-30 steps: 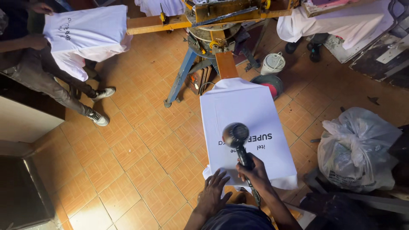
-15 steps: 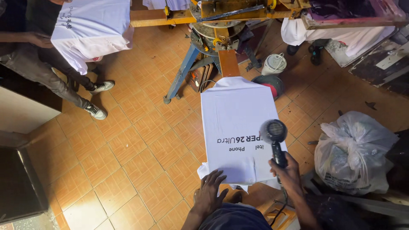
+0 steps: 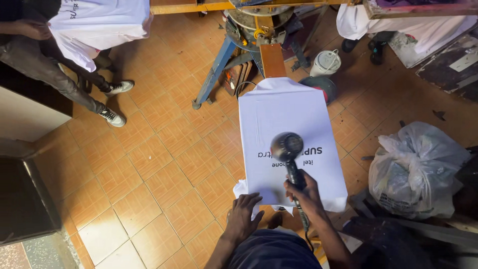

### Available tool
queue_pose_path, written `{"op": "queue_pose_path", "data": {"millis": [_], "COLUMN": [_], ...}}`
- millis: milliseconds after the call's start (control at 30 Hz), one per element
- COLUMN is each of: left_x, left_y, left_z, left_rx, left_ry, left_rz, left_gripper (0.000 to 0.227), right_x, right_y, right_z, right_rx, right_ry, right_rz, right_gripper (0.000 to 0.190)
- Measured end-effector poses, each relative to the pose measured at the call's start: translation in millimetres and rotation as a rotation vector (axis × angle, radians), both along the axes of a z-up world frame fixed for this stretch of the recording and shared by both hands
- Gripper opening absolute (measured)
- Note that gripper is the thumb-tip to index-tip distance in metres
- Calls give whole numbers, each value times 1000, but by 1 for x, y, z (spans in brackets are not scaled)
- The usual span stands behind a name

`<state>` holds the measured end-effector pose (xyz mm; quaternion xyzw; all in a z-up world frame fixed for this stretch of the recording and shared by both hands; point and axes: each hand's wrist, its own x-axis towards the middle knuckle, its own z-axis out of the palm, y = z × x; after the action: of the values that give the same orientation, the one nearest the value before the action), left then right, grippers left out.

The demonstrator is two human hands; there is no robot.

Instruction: The person uses a hairdryer to apply heat to a white t-shirt with a printed logo on a heat press machine. They repeatedly move the hairdryer over the logo area while holding the shirt in place, then remove the shirt and replace it with another one to repeat the process.

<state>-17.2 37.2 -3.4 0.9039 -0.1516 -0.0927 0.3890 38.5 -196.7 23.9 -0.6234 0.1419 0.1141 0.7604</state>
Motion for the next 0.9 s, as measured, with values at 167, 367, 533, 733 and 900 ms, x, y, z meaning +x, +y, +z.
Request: {"op": "queue_pose_path", "data": {"millis": [167, 367, 533, 733, 900], "left_x": [-6, -2, -1, 10, 14], "left_y": [0, 1, -1, -8, -10], "left_z": [6, -6, -3, 4, 23], "left_rx": [-5, -37, -52, -36, 35], "left_ry": [-13, -44, -44, -24, 165], "left_rz": [-21, -15, -5, -29, -23], "left_gripper": [44, 44, 43, 43, 45], "right_x": [5, 9, 10, 12, 4], "right_y": [32, -8, -68, -98, -68], "right_z": [1, -28, -28, -13, 4], "right_rx": [92, 64, -172, -297, -294], "right_ry": [-49, -59, -44, -87, 41], "right_rz": [79, 16, -177, -285, -247], "right_gripper": [33, 32, 27, 18, 26]}}
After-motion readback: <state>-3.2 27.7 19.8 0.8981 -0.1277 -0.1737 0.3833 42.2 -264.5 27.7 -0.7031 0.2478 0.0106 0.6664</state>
